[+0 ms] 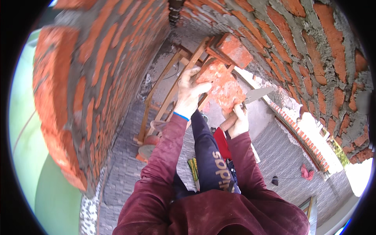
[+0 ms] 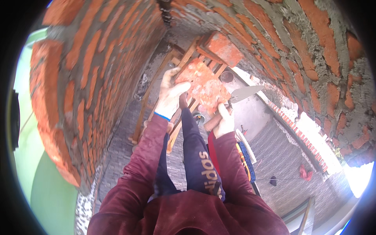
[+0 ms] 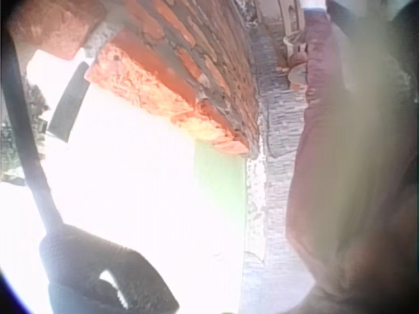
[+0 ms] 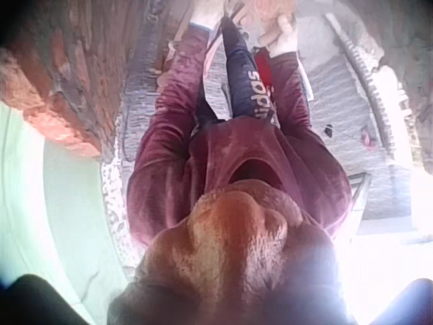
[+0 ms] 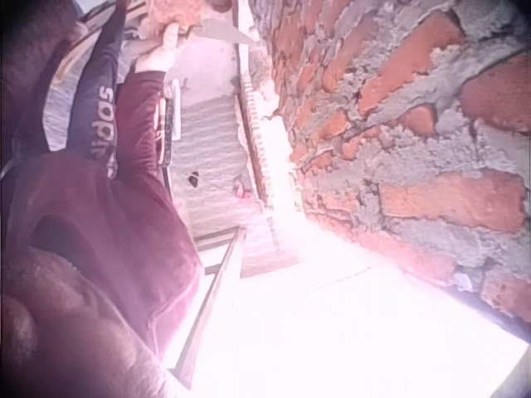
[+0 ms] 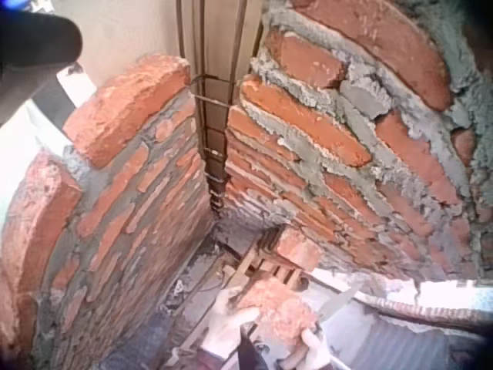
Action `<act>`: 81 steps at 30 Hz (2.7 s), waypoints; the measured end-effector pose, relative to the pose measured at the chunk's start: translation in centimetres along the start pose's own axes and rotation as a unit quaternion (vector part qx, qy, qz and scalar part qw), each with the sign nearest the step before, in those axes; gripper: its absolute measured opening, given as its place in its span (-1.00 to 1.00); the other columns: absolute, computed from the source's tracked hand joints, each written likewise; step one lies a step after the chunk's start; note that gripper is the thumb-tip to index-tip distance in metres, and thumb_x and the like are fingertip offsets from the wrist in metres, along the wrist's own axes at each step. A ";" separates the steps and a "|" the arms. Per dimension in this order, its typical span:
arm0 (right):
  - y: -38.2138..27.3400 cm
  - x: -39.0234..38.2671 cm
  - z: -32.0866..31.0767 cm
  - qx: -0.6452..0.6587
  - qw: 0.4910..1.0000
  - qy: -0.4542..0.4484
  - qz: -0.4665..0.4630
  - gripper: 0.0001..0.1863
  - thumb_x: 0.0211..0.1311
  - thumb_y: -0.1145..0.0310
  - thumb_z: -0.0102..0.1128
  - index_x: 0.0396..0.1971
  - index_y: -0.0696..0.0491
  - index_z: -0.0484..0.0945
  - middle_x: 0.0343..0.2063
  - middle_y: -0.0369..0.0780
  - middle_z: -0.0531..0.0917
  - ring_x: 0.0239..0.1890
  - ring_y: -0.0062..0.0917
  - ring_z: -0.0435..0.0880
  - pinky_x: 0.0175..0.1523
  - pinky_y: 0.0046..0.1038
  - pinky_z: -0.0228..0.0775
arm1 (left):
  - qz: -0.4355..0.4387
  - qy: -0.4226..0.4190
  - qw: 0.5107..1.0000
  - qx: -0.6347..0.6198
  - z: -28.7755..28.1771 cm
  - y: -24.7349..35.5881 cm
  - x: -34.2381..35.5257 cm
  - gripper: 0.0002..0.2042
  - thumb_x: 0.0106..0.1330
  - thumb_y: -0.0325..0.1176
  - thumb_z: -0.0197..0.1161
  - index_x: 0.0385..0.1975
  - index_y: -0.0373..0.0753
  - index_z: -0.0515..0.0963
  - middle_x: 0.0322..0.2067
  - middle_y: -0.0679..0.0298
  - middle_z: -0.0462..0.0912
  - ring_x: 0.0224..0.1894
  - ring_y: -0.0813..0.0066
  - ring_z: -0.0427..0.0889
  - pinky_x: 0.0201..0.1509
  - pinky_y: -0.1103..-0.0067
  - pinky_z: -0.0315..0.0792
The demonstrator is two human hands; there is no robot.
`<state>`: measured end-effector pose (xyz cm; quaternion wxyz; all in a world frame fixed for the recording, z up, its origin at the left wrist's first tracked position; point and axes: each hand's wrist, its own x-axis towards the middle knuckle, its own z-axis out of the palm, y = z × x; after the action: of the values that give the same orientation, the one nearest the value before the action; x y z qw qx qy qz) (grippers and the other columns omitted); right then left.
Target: The person applies mortar to a brick wall using a trowel and places bricks one by one to extend the wall. They repeatedly scoop mortar from a bucket, spread it on the wall, and position bricks while standing on a wooden scaffold.
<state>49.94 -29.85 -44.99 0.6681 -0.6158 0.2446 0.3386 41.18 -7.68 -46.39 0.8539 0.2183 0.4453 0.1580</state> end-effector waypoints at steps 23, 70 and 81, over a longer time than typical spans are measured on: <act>-6.4 -39.6 21.5 -0.488 0.656 -0.562 0.131 -0.09 -0.16 0.35 0.72 0.25 0.25 0.44 0.03 -0.13 0.71 0.01 -0.38 0.74 0.18 -0.30 0.61 | 0.245 0.268 0.559 0.745 -9.2 15.8 -56.3 0.09 -0.14 -0.01 0.66 0.52 -0.04 0.29 0.34 0.03 0.40 0.40 0.03 0.40 0.52 -0.12 0.13; -6.1 -50.8 19.4 -0.535 0.711 -0.452 -0.067 -0.70 0.50 0.23 0.15 -0.03 0.17 0.49 -0.53 -0.18 0.62 -0.71 -0.55 0.52 -0.61 -0.49 0.38 | 0.076 0.387 0.581 0.713 -47.8 23.9 -58.7 0.10 -0.09 -0.48 0.56 0.60 0.01 0.17 0.41 0.13 0.35 0.49 0.09 0.28 0.67 -0.02 -0.03; 3.8 -59.3 34.3 -0.424 0.533 -0.699 -0.218 -0.66 0.40 0.38 0.32 0.09 0.09 0.49 0.19 -0.05 0.65 0.14 -0.42 0.65 0.32 -0.27 0.47 | 0.086 0.521 0.485 0.697 -48.0 17.9 -56.8 -0.13 0.13 -0.37 0.51 0.52 0.03 0.29 0.39 0.19 0.36 0.50 0.13 0.28 0.60 -0.09 0.04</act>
<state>5.40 -4.82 0.83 0.3394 -0.4286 -0.6145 0.5688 -31.44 -7.60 -22.30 0.0166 0.6569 0.7524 -0.0462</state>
